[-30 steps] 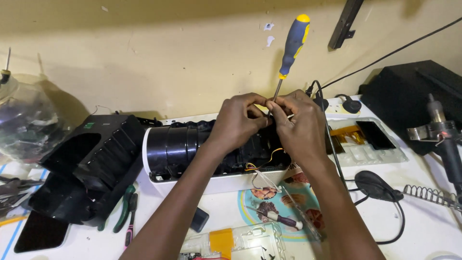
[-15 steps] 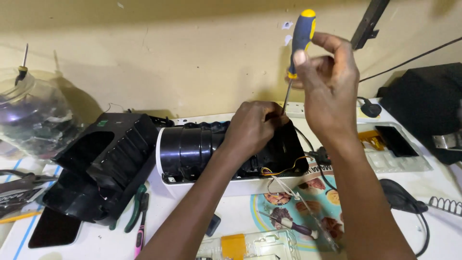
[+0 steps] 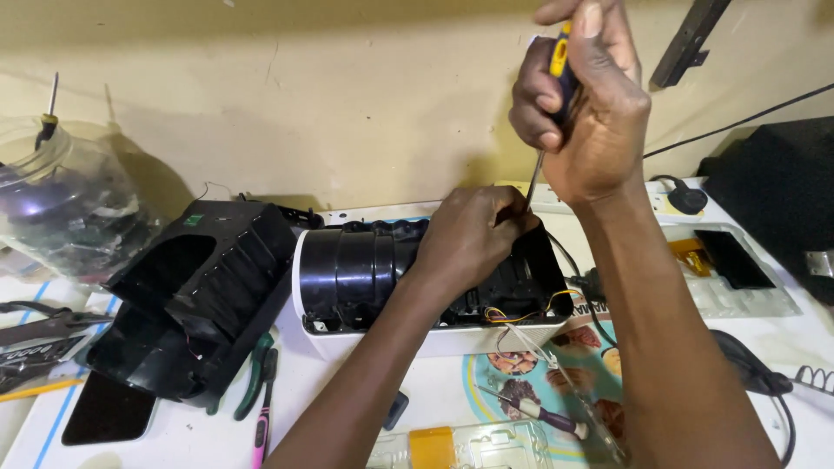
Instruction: Disassembling the internal components of an electronic device, including removing a speaker and a display screen using a screwdriver.
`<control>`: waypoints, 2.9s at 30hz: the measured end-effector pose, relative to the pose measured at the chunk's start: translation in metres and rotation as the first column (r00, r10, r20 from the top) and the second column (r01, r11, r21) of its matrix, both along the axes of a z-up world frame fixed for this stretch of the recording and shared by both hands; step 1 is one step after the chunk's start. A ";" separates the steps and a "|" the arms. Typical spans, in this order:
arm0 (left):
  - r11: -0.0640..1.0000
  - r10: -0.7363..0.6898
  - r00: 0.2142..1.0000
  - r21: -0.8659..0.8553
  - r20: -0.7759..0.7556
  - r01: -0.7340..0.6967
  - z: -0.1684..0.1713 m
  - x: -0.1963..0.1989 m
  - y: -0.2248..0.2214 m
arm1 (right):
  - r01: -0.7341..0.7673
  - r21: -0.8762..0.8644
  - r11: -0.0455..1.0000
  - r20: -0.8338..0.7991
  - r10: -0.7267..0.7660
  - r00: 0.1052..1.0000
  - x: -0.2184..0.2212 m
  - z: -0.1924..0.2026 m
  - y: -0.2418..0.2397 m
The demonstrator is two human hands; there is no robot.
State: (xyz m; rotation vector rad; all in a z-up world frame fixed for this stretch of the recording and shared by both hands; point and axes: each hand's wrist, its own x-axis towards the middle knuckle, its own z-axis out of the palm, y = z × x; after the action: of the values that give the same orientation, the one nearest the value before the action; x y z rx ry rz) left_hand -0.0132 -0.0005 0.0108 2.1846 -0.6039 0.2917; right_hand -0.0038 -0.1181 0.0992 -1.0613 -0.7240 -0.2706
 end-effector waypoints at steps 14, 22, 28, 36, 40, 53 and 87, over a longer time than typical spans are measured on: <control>0.999 -0.039 0.999 -0.032 -0.022 0.038 0.004 -0.005 0.001 | -0.355 0.073 0.932 -0.099 0.361 0.927 0.009 -0.014 -0.025; 0.999 0.016 0.999 0.033 -0.050 -0.014 0.002 -0.004 0.001 | -0.012 0.240 0.971 -0.308 0.088 0.947 0.005 -0.036 -0.011; 0.995 -0.098 0.995 -0.020 0.036 0.099 -0.002 0.000 0.002 | 0.124 0.153 0.980 -0.285 -0.076 0.956 -0.002 -0.033 -0.006; 1.000 -0.021 0.995 0.009 -0.102 0.022 0.009 -0.007 0.003 | 0.474 -0.368 0.800 -0.034 -0.521 0.853 -0.013 -0.087 -0.030; 1.000 -0.006 0.995 0.025 -0.101 0.009 0.012 -0.007 0.003 | 0.512 -0.369 0.776 -0.038 -0.563 0.826 -0.016 -0.085 -0.035; 0.987 -0.117 0.992 0.112 0.053 0.111 -0.005 0.000 0.007 | 0.421 -0.386 0.821 -0.011 -0.461 0.888 -0.041 -0.072 -0.030; 0.975 -0.166 0.980 0.168 0.106 0.147 -0.013 0.008 0.006 | 0.406 -0.440 0.801 0.007 -0.449 0.893 -0.035 -0.078 -0.038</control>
State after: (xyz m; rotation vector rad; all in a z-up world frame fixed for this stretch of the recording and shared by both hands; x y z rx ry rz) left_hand -0.0050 0.0057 -0.0019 2.2677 -0.8892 0.3007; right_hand -0.0390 -0.1565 0.0209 -1.6590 -0.4500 -0.4572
